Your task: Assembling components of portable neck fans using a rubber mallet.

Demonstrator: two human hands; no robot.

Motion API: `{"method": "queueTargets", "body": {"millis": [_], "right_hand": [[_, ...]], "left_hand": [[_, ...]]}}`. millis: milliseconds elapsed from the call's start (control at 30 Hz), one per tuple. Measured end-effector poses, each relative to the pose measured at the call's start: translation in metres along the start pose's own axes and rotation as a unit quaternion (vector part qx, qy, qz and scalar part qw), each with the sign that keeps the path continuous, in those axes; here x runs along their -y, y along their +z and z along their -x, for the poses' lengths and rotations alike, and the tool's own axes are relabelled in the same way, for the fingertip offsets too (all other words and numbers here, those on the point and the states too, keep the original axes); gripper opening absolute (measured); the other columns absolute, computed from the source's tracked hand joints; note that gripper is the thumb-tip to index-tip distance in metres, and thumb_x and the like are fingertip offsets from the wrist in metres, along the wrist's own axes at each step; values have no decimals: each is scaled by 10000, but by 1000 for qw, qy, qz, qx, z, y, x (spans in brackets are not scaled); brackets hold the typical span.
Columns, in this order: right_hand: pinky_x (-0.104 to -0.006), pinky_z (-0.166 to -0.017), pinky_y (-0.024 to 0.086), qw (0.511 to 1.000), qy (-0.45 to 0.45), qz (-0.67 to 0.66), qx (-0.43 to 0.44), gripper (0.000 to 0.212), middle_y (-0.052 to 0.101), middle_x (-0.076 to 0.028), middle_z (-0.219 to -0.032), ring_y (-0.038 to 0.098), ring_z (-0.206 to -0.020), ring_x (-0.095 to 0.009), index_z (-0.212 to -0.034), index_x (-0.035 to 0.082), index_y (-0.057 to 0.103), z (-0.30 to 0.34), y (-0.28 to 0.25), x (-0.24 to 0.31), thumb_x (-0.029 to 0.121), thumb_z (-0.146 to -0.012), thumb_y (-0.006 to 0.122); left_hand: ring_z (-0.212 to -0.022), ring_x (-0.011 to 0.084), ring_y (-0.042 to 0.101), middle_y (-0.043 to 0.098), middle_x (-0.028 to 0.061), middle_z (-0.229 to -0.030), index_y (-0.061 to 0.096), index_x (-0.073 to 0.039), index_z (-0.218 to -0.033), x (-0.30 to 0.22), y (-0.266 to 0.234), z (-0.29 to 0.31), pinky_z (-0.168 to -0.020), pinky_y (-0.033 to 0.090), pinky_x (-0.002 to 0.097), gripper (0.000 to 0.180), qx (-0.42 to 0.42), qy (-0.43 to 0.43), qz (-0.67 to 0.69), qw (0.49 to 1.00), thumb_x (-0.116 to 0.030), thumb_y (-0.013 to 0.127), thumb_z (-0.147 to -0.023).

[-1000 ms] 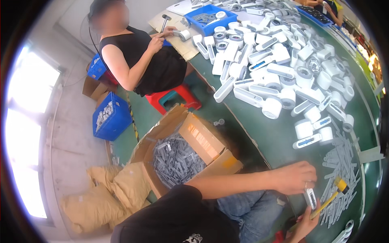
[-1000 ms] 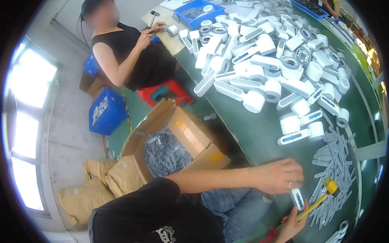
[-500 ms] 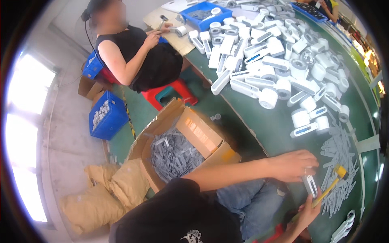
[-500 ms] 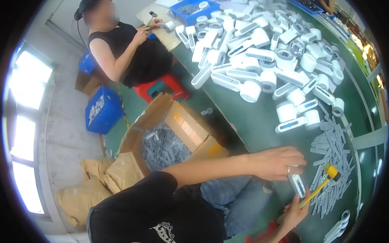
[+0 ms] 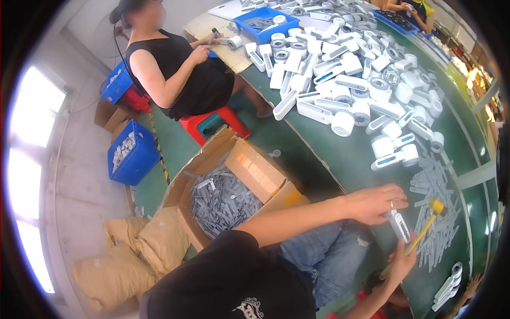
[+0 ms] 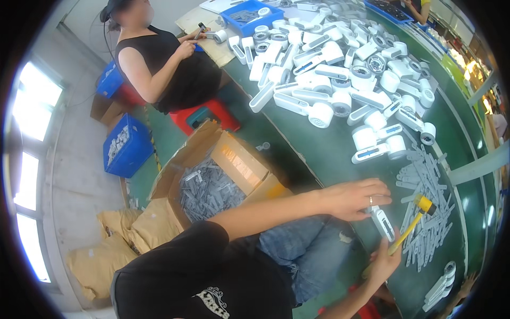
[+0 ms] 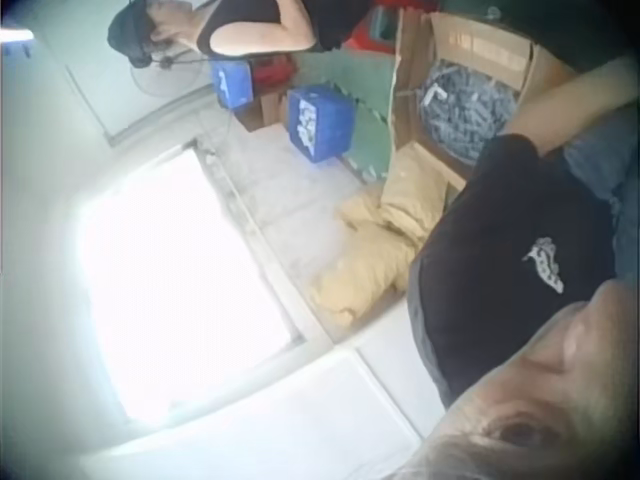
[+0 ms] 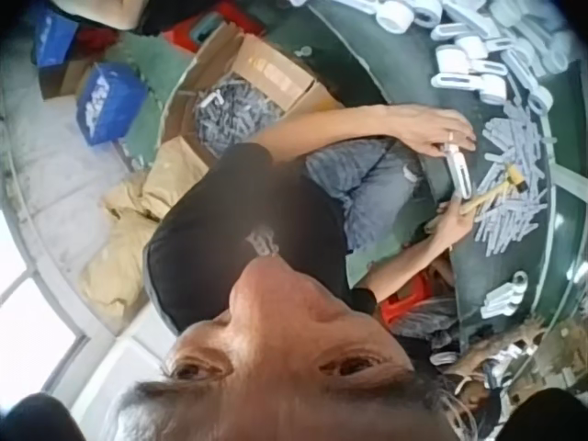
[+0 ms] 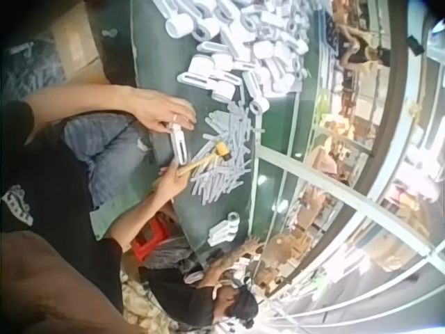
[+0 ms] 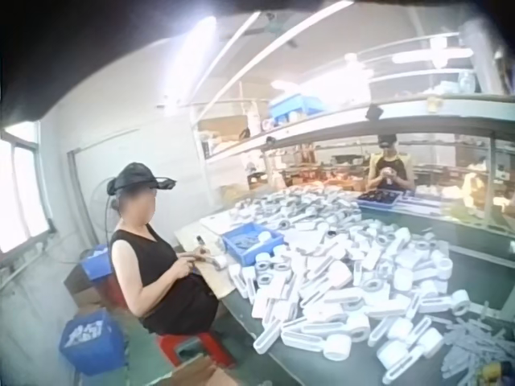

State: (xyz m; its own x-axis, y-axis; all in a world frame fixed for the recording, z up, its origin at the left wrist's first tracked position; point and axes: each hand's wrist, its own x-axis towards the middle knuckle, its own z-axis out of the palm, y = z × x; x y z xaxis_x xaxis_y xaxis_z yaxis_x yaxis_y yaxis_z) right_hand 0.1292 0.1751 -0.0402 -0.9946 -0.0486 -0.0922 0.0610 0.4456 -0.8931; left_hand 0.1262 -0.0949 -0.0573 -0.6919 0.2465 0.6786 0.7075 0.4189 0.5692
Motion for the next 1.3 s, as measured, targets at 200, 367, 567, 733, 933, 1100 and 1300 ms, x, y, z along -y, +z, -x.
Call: {"method": "queueTargets", "body": {"millis": [200,367,567,733,933,1100,1300], "right_hand": [[-215,-472,363,1000,4,0,-18,441,624,1,-805,475,-527,-55,-1460,53,630,6,-7,0,142,-1030,675],[-250,-533,426,999,29,-17,4,416,611,27,-796,520,-605,-64,-1422,63,675,5,-5,-9,163,-1020,704],[-233,-506,440,995,81,-58,25,421,597,23,-747,538,-561,-54,-1418,53,667,5,1,18,129,-1007,727],[-231,-504,427,997,62,-47,-1,416,594,30,-688,537,-551,-54,-1415,87,681,7,-4,24,178,-1014,745],[-223,-491,388,998,52,-45,3,416,582,13,-725,498,-532,-59,-1420,67,668,7,10,26,133,-1011,713],[-211,-458,343,998,41,-35,-33,436,681,-29,-854,464,-517,-44,-1444,26,636,13,-1,11,93,-1015,673],[-242,-535,426,992,77,-99,11,402,636,36,-811,510,-590,-54,-1409,77,687,6,2,-9,140,-1014,728]], "left_hand": [[-1363,425,502,549,211,-1394,565,-10,-1386,-2,8,-7,-1138,466,477,640,19,-8,21,1000,-41,791,-788],[-1401,447,493,537,244,-1478,573,-35,-1448,2,-2,-3,-1192,420,511,764,39,-49,-11,998,-108,876,-750],[-1414,365,512,523,137,-1546,546,-85,-1501,-13,-11,-2,-1158,478,467,767,67,-127,-61,988,-120,868,-806],[-1358,380,583,584,160,-1506,594,-80,-1452,-30,-12,40,-1149,473,533,721,-88,-25,-169,981,-155,887,-797],[-1316,405,608,597,190,-1474,637,-94,-1413,-50,-31,52,-1115,495,525,683,-97,-54,-188,976,-93,878,-774],[-1509,458,382,314,226,-1684,488,-125,-1555,-40,-4,-4,-1212,402,535,866,-32,-40,-125,991,-187,893,-792],[-1346,433,538,565,207,-1478,623,-71,-1420,5,14,0,-1147,454,524,668,11,-59,-20,998,-90,839,-788]]}}
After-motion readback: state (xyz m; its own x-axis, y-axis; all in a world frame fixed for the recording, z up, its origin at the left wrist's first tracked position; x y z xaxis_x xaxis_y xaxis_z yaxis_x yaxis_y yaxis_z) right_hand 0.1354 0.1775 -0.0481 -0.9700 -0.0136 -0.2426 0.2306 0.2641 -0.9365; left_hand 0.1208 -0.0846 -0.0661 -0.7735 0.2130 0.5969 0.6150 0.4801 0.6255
